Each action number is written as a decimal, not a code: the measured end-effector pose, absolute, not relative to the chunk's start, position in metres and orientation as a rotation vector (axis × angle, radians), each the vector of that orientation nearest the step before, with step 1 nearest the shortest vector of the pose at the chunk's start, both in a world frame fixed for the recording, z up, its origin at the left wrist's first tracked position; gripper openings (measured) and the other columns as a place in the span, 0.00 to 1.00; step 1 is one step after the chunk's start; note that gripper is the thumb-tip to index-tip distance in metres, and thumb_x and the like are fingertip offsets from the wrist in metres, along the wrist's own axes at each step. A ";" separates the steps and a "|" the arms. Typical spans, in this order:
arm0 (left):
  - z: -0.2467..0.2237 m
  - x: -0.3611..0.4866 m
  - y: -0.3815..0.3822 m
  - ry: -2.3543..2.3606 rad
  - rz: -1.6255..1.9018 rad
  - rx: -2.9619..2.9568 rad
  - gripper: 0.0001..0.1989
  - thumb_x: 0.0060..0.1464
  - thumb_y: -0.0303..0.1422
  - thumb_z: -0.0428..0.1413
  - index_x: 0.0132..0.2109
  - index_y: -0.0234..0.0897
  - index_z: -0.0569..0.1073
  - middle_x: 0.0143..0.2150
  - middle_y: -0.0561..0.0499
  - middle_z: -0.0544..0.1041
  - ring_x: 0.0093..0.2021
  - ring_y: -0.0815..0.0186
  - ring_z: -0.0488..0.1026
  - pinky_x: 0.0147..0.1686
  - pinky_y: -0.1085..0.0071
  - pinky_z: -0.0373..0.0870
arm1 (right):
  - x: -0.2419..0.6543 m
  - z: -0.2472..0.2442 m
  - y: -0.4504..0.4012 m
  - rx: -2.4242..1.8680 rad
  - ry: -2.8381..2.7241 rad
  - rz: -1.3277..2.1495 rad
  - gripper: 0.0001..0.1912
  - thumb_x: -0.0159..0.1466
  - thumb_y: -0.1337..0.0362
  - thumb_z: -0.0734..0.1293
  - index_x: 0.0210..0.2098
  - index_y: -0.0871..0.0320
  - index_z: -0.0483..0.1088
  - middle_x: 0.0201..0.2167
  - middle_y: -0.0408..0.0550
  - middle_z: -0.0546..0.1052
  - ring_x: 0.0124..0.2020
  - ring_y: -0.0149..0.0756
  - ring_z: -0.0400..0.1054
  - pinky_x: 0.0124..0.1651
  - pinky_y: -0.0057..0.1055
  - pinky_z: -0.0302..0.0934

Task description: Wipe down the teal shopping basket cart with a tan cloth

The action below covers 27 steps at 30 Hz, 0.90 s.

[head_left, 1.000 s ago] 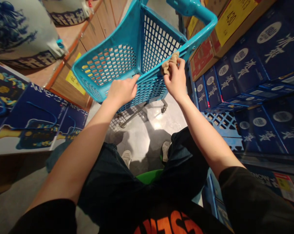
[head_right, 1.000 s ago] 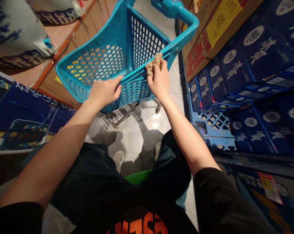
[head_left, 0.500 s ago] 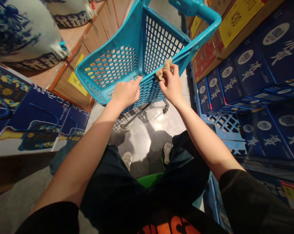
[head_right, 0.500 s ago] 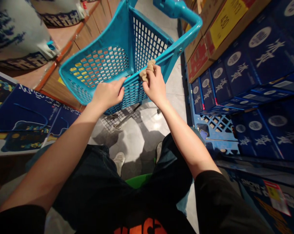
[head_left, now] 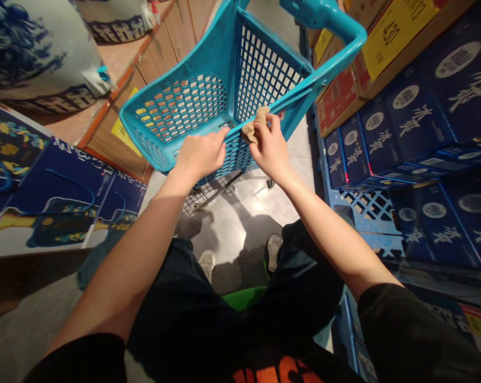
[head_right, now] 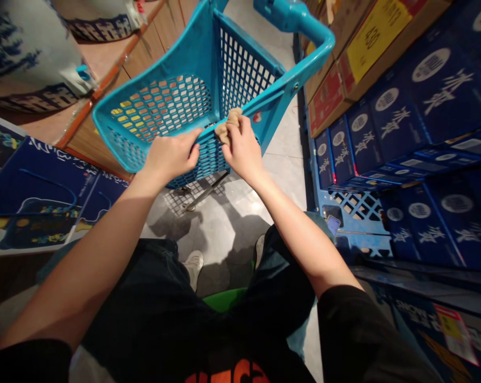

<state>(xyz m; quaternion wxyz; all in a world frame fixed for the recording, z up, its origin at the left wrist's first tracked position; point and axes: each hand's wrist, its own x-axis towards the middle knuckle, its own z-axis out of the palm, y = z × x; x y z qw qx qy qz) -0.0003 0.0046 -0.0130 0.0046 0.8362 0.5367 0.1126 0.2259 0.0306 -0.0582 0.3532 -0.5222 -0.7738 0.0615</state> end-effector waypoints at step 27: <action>-0.014 0.001 0.004 1.705 0.315 2.622 0.30 0.70 0.36 0.46 0.74 0.34 0.68 0.54 0.32 0.83 0.49 0.43 0.83 0.50 0.49 0.75 | 0.231 -0.063 0.027 -1.276 -2.073 0.151 0.22 0.72 0.58 0.64 0.64 0.51 0.66 0.70 0.59 0.64 0.72 0.57 0.63 0.72 0.63 0.67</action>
